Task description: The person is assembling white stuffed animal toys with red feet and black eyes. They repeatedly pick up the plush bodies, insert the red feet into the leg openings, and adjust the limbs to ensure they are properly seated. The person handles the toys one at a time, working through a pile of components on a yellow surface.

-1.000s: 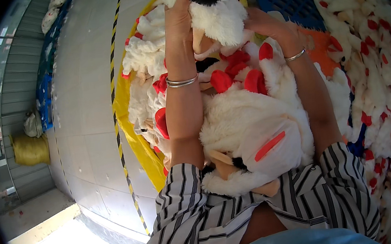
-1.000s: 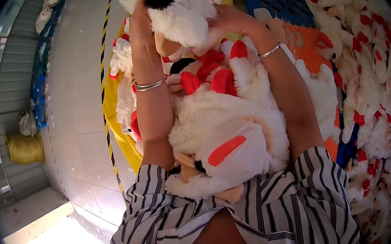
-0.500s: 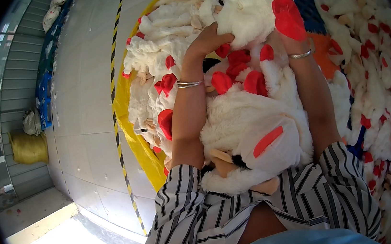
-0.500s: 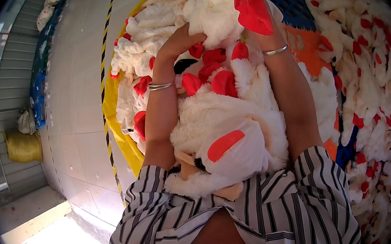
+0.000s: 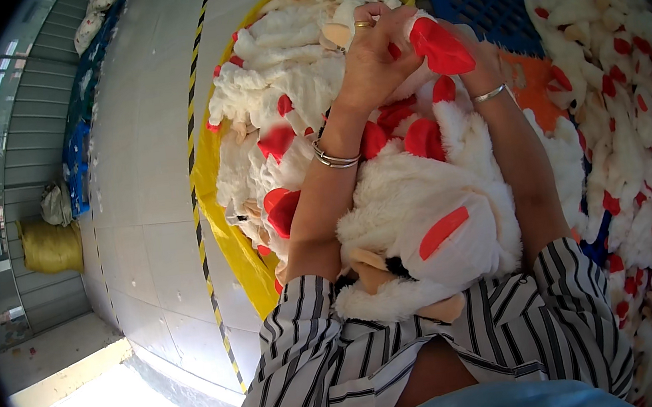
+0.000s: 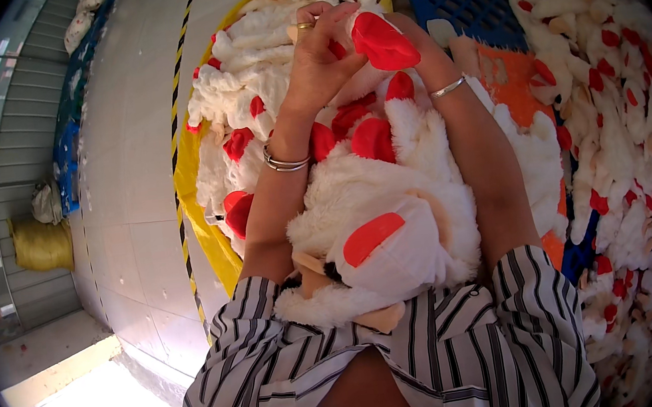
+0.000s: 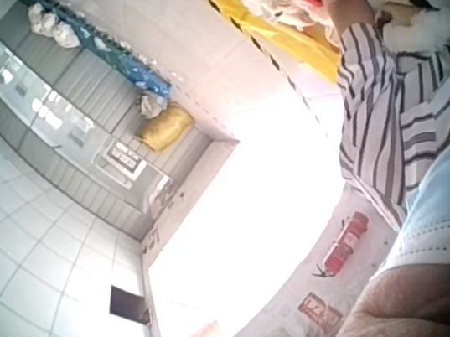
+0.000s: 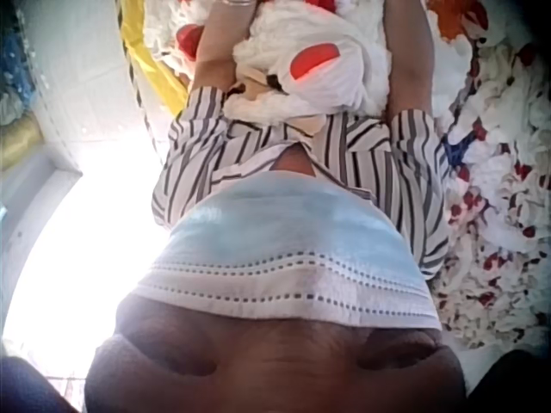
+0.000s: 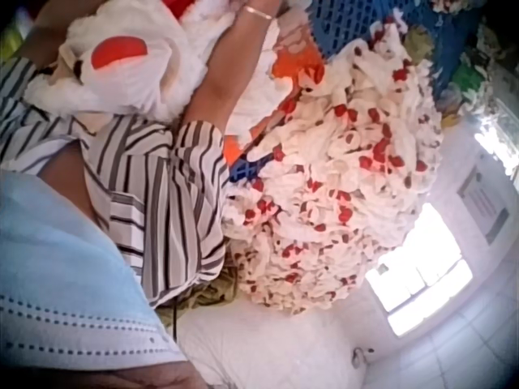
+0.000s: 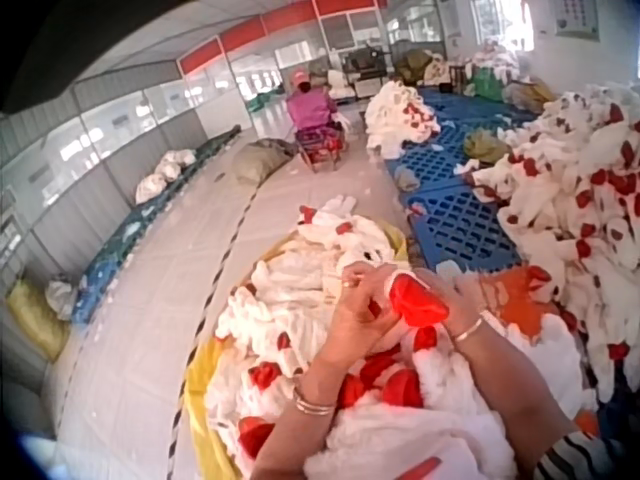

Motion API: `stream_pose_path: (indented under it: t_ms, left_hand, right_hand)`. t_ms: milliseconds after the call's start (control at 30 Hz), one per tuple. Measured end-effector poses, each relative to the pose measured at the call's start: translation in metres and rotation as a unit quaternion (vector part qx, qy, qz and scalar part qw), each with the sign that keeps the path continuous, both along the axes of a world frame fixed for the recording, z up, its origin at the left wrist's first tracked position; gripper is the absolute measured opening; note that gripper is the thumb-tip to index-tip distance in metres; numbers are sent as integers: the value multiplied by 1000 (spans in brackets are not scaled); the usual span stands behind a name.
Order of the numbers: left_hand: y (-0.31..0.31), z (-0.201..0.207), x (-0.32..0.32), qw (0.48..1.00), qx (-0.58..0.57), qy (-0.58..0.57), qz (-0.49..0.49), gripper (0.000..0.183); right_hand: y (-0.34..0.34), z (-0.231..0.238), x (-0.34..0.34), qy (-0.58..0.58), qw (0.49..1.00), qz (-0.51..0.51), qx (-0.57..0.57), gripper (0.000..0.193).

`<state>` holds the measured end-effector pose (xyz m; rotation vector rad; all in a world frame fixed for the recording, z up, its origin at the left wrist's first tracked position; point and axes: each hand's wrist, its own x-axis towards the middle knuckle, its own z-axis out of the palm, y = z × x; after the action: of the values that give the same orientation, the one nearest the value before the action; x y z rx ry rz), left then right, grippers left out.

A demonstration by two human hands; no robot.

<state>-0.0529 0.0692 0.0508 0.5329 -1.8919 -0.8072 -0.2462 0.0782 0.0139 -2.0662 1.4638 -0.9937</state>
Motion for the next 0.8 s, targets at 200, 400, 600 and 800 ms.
stream_pose_path:
  t_ms: [200, 400, 600, 800]
  left_hand:
    - [-19, -26, -1, 992, 105, 70, -19, 25]
    - [-29, -32, 13, 977, 191, 47, 83, 28]
    - [-20, -12, 9, 980, 194, 8, 50, 32]
    - [-7, -4, 6, 970, 229, -67, -39, 31]
  right_hand:
    - [-24, -11, -12, -38, 996, -35, 69, 31]
    - [5, 58, 0, -293, 953, 71, 9, 39]
    - [-1, 56, 6, -254, 964, 0, -78, 21]
    - [-7, 48, 8, -250, 951, -144, -112, 25]
